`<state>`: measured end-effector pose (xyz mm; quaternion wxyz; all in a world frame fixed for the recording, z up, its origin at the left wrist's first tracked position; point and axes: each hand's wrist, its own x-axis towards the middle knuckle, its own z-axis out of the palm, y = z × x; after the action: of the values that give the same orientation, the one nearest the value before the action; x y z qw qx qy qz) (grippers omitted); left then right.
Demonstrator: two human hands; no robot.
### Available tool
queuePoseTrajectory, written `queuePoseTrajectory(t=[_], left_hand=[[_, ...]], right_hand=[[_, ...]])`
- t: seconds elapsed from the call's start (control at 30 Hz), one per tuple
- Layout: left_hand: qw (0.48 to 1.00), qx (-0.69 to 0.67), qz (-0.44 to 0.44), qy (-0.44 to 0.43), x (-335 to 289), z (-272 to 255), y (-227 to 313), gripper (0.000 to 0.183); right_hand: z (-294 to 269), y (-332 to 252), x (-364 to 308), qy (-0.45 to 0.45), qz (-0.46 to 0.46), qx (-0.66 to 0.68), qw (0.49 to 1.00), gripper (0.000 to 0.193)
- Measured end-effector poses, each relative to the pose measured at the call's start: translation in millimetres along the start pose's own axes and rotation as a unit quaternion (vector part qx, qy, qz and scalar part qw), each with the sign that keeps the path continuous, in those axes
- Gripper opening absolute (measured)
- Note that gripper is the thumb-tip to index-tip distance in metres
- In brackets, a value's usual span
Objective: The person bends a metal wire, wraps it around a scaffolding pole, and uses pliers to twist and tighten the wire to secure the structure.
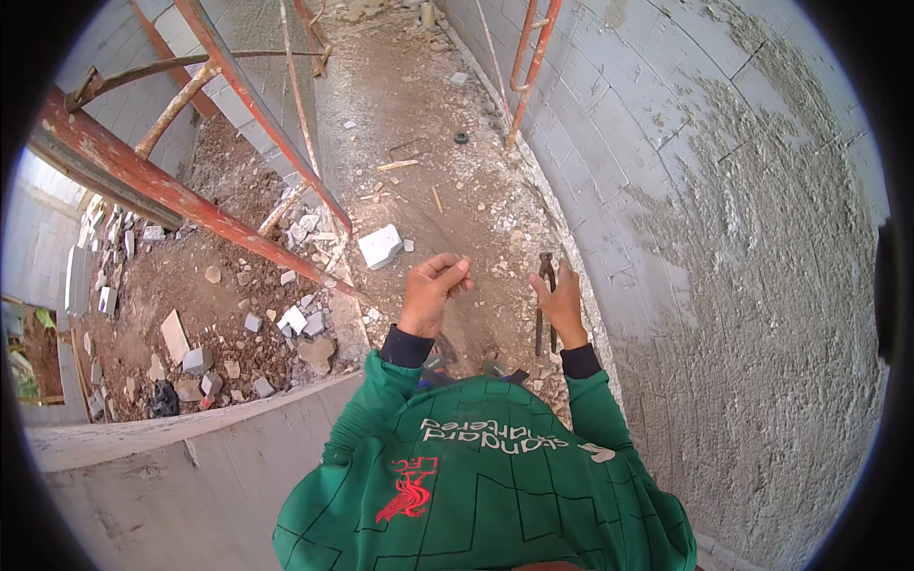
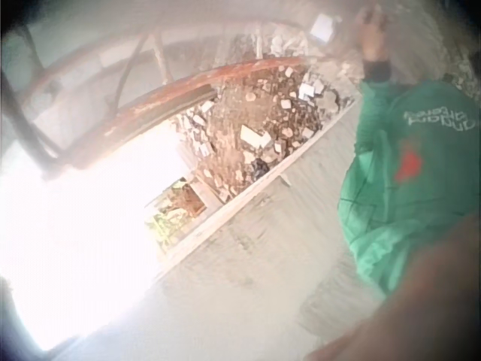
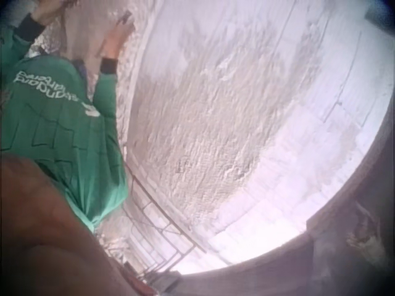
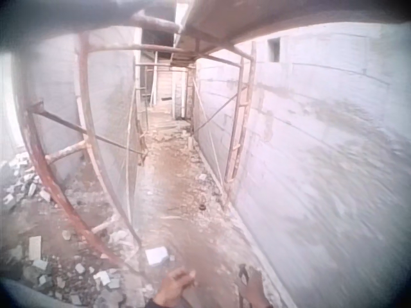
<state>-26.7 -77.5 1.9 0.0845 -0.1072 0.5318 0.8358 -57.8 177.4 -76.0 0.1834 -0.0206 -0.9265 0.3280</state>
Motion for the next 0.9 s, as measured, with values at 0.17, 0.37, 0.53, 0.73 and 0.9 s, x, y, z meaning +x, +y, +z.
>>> queuePoseTrajectory(t=[0.17,0.37,0.53,0.73,0.9], left_hand=[[0.996,0.08,0.031,0.006,-10,27,-6,0.018],[0.99,0.118,0.077,0.0,-13,50,-26,0.024],[0.988,0.131,0.085,0.009,-11,56,-31,0.019],[0.987,0.122,0.104,0.021,-12,59,-24,0.021],[0.997,-0.017,0.051,-0.054,-11,76,-14,0.022]], right_hand=[[-34,-73,23,-0.218,-0.027,0.324,0.92,0.045],[-36,-104,21,-0.296,0.144,0.418,0.846,0.024],[-41,-87,26,-0.187,0.203,0.488,0.828,0.018],[-75,-69,43,-0.092,0.258,0.511,0.815,0.019],[-65,-79,18,-0.18,0.121,0.552,0.805,0.022]])
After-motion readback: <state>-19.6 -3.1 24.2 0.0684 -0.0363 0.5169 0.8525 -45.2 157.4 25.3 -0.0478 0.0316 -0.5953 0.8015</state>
